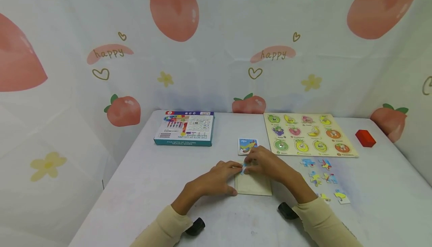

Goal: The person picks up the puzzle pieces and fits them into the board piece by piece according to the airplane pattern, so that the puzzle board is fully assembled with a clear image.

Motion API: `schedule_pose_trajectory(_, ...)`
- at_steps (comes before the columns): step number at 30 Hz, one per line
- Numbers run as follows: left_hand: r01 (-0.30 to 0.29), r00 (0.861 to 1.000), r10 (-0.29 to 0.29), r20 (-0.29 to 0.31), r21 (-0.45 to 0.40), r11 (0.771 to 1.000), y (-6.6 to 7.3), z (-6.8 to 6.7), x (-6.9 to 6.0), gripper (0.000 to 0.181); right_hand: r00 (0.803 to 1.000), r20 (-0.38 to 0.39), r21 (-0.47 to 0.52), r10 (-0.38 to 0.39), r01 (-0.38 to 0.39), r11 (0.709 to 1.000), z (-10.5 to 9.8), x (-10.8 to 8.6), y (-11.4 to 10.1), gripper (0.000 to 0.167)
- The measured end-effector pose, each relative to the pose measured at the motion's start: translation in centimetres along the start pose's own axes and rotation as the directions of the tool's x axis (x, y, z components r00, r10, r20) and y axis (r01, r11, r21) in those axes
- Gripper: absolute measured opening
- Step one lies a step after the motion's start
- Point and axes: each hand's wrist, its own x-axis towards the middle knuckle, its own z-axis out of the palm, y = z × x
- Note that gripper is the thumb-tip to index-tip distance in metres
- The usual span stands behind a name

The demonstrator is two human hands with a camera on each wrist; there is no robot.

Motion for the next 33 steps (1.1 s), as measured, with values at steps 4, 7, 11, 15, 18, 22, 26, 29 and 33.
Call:
schedule_pose_trajectory(4, -0.007, 1.0, 0.007, 0.002, -0.012, 1.0, 0.0, -0.1, 0.1, 0.075, 0.999, -0.014, 0.041, 0.03, -0.029, 0.999, -0.4, -0.5, 0.5, 0.029)
schedule_pose_trajectory(7, -0.006, 1.0, 0.006, 0.001, -0.011, 1.0, -0.1, -0.1, 0.2, 0.076, 0.998, -0.046, 0.083, 0.042, -0.039, 0.996, -0.7, -1.2, 0.9, 0.03)
schedule_pose_trajectory(11, 0.008, 1.0, -0.008, -0.003, -0.011, 1.0, -0.2, 0.0, 0.4, 0.077, 0.995, -0.085, 0.12, 0.061, -0.05, 0.992, -1.2, -2.5, 1.6, 0.031)
schedule_pose_trajectory(15, 0.02, 1.0, -0.021, -0.006, -0.019, 1.0, -0.2, 0.2, 0.4, 0.077, 0.991, -0.11, 0.091, 0.073, -0.063, 0.994, -1.8, -4.0, 2.4, 0.034)
schedule_pose_trajectory(18, 0.023, 1.0, -0.023, -0.01, -0.024, 0.999, -0.3, 0.3, 0.3, 0.077, 0.986, -0.142, 0.051, 0.083, -0.077, 0.996, -2.3, -5.3, 2.9, 0.034)
schedule_pose_trajectory(22, 0.021, 1.0, -0.021, -0.018, -0.027, 0.999, -0.5, 0.5, 0.3, 0.077, 0.978, -0.179, 0.023, 0.111, -0.108, 0.994, -3.1, -6.9, 3.6, 0.034)
schedule_pose_trajectory(26, 0.013, 1.0, -0.013, -0.021, -0.02, 1.0, -0.6, 0.4, 0.4, 0.077, 0.97, -0.199, 0.011, 0.139, -0.14, 0.99, -3.9, -8.2, 4.6, 0.034)
schedule_pose_trajectory(29, 0.006, 1.0, -0.006, -0.021, -0.014, 1.0, -0.5, 0.4, 0.4, 0.077, 0.963, -0.211, 0.008, 0.169, -0.171, 0.985, -4.5, -9.1, 5.5, 0.036)
schedule_pose_trajectory(33, 0.01, 1.0, -0.011, -0.014, -0.032, 0.999, -0.4, 0.3, 0.3, 0.077, 0.95, -0.205, 0.028, 0.236, -0.235, 0.971, -5.2, -10.0, 6.5, 0.041)
